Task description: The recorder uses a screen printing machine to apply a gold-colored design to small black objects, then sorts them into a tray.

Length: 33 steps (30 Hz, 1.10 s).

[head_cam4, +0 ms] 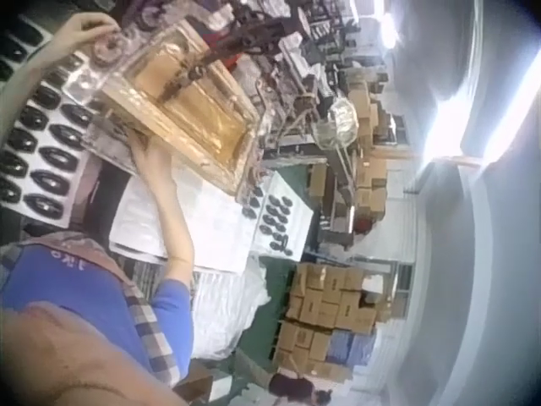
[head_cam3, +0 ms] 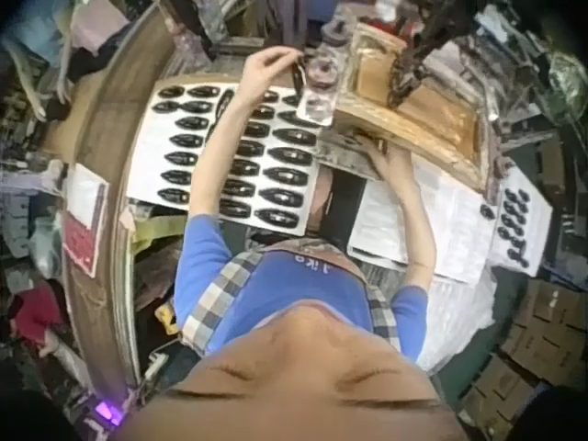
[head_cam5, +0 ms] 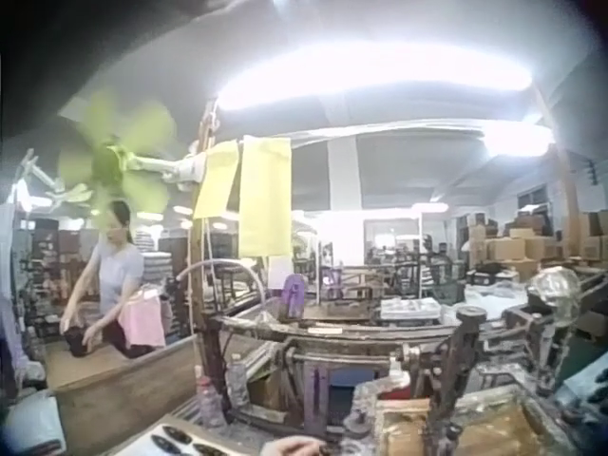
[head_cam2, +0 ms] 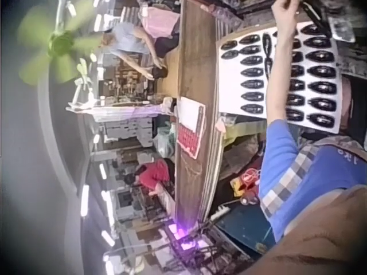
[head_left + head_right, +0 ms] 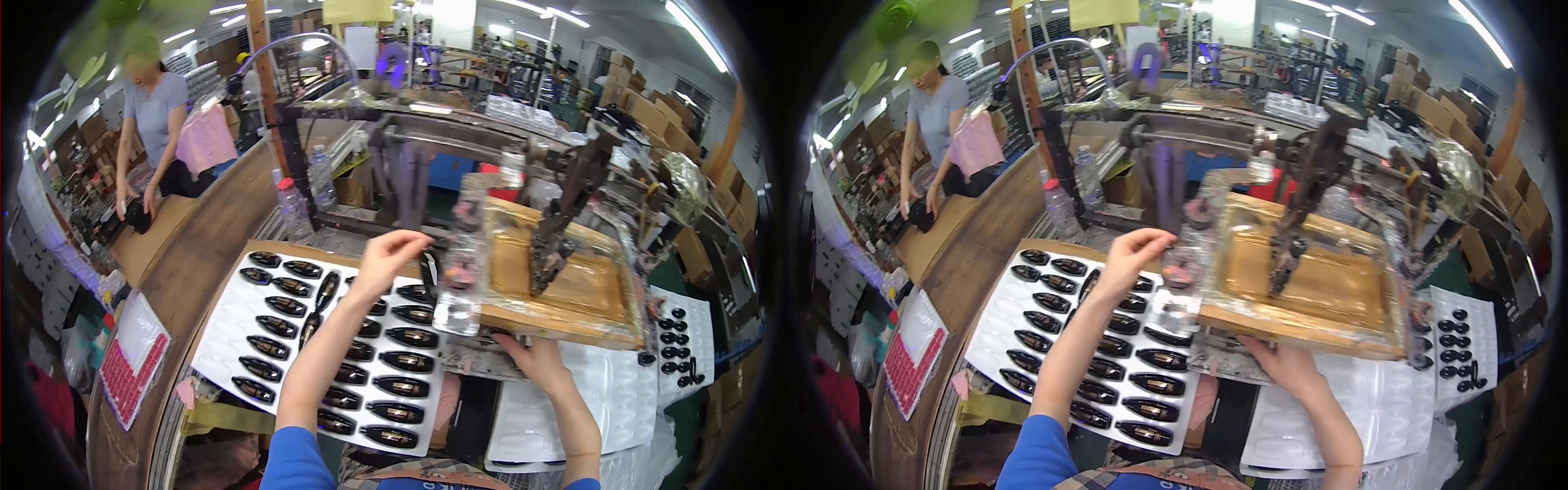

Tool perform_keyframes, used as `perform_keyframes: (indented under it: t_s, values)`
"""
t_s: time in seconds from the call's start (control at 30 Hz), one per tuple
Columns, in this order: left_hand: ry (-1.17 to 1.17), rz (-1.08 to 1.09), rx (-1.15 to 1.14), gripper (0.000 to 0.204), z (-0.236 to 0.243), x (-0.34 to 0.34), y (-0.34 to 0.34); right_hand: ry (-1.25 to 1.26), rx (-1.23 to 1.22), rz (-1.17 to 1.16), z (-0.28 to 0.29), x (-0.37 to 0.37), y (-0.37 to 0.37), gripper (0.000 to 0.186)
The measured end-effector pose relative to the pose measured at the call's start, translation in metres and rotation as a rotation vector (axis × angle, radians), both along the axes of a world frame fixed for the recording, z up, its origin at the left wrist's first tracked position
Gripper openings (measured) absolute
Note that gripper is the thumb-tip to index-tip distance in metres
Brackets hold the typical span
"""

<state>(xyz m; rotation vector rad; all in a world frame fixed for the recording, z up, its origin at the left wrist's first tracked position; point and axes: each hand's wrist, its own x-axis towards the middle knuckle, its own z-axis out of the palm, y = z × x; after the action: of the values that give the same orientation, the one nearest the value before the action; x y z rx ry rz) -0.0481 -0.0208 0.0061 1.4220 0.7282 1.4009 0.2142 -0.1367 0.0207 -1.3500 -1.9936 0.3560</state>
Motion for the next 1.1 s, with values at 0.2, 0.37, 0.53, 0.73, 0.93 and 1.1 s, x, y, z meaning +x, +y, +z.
perform_keyframes:
  t_s: [0.2,0.37,0.53,0.73,0.93,1.1]
  values:
    - [0.242,0.537,-0.103,0.017,-0.038,-0.170,-0.026,-0.037,0.094,-0.318,-0.043,0.089,-0.027,0.045]
    - [0.319,0.814,-0.350,0.027,-0.076,-0.299,-0.047,0.062,0.131,-0.666,-0.096,0.235,-0.017,0.036]
    - [0.379,0.977,-0.488,0.031,-0.120,-0.355,-0.039,-0.422,0.068,-0.886,-0.161,0.426,-0.035,0.037]
    - [0.718,1.153,-0.716,0.043,-0.130,-0.375,-0.023,-0.543,-0.180,-1.087,-0.143,0.417,-0.028,0.041]
    - [1.246,1.478,-0.641,0.037,-0.141,-0.340,-0.013,-0.566,-0.108,-0.959,-0.145,0.453,-0.058,0.032]
    - [0.871,0.993,0.078,0.015,-0.093,-0.206,0.005,-0.170,0.169,-0.735,-0.118,0.363,-0.050,0.029]
